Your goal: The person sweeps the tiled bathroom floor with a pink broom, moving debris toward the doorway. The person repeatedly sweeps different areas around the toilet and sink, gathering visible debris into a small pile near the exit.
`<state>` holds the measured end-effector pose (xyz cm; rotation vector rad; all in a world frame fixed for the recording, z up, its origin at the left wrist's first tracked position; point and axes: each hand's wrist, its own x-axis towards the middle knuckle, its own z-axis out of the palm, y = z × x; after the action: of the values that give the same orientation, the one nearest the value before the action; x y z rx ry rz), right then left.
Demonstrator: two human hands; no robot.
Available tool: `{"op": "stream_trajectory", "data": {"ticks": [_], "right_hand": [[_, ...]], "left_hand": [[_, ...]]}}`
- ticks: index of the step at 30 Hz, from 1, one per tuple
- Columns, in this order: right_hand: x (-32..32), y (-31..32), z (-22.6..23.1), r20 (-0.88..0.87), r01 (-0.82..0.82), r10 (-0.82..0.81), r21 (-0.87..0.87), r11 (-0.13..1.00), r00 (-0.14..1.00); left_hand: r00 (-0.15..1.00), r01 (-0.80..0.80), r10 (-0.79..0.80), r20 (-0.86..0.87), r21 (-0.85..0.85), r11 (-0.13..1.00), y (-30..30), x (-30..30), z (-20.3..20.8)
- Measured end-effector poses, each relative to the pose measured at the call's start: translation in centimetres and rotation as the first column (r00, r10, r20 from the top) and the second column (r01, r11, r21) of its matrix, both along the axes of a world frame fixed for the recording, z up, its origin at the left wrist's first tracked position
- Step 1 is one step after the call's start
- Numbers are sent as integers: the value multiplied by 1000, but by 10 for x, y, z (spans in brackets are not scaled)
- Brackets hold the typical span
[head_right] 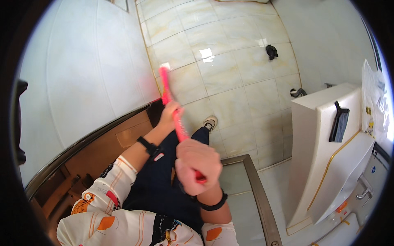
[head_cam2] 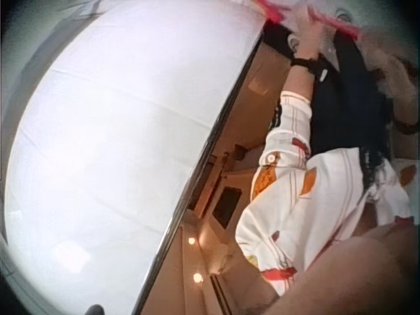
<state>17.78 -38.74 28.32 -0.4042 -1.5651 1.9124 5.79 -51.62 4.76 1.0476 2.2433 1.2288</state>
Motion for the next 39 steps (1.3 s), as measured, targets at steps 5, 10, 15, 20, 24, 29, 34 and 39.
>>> {"op": "stream_trajectory", "data": {"ticks": [5,10,15,20,24,29,34,39], "right_hand": [[11,-4,36,110,178,-180,33,984,977],[6,-41,71,-12,42,-40,299,953,999],[-24,-50,64,-125,323,-304,192,927,944],[-87,-90,-40,-99,331,-324,65,941,941],[-110,-113,-91,-132,97,-81,125,987,988],[-74,-90,-65,-34,78,-76,56,995,997],[-23,-72,-25,85,4,-6,25,1000,996],[21,-43,18,255,126,-135,48,991,958]], "left_hand": [[973,88,-120,195,167,982,46,49,-3],[938,83,-181,297,314,946,56,55,52],[999,25,-31,19,233,972,39,-14,57],[986,-108,126,-108,164,981,-6,-136,8],[966,-156,162,-201,45,987,-34,-167,-22],[994,-9,8,-110,-3,1000,-33,-116,-32],[998,-34,29,57,78,996,-36,-40,-18],[988,-9,-22,153,200,980,7,45,-4]]}}
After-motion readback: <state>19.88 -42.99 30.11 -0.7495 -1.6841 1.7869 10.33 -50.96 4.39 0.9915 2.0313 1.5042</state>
